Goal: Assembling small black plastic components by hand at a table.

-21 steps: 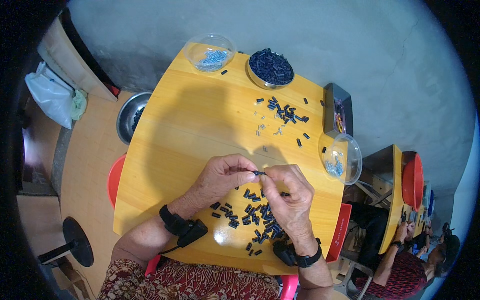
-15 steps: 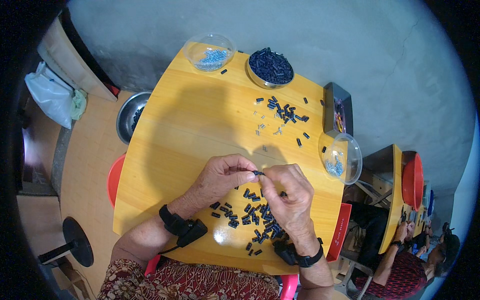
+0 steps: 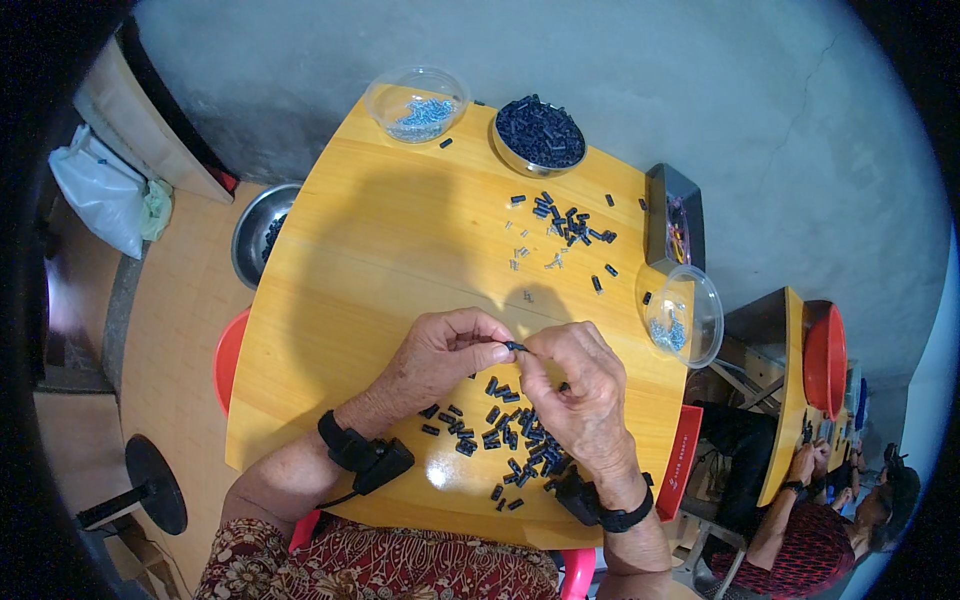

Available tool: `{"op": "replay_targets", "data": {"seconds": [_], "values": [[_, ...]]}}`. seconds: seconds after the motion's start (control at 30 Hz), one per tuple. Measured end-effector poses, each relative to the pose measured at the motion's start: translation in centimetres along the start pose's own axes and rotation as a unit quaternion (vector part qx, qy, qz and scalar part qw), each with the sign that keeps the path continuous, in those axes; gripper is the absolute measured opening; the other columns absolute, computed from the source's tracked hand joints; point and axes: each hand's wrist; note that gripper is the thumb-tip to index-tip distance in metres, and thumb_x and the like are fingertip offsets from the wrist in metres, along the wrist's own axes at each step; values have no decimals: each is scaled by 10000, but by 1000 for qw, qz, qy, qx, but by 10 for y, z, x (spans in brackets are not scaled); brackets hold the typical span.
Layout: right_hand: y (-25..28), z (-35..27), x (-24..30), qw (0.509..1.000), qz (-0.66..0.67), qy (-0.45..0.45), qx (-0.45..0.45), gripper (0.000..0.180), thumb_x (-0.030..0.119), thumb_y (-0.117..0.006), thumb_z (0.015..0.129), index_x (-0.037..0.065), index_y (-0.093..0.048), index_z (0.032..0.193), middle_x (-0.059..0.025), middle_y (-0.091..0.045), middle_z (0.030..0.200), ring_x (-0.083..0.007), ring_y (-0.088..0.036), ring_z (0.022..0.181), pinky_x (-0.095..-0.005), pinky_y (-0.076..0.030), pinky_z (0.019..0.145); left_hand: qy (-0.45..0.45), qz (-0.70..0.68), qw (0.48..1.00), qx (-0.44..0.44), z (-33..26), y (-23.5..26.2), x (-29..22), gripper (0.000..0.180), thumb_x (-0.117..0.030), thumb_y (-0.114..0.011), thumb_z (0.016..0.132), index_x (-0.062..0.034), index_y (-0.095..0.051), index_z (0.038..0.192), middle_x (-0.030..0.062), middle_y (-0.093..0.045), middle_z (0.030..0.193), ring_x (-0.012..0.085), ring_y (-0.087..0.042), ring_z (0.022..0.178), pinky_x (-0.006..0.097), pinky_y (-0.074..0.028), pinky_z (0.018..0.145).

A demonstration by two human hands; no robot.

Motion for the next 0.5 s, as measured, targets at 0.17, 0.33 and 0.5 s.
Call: {"op": "replay_targets", "data": {"seconds": [0.17,0.33,0.5], "values": [[4,6,3,998,-36,49,26,139,-62,-693,721,1,-631,828,-105,-640,809,-275,-603,735,-355,-493,646,-10,34,999,-6,-1,1,2,136,-74,-634,907,15,-640,1010,20,-668,913,56,-610,856,215,-512,774],[4,7,8,996,-49,65,30,145,-67,-700,719,-6,-637,836,-106,-646,814,-280,-609,741,-355,-499,650,-9,52,999,-1,-1,1,-2,125,-67,-632,906,14,-639,1000,12,-665,899,49,-603,848,212,-507,765],[-4,0,6,998,-40,42,-3,141,-67,-702,730,-6,-634,838,-109,-647,802,-282,-608,721,-354,-499,648,-5,61,998,-8,-1,0,2,120,-64,-632,903,13,-638,996,5,-660,888,44,-595,830,210,-503,749]]}}
Point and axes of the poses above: each hand's wrist, its own z-axis towards the middle knuckle, its own y-axis out of the back of the hand, x = y × z
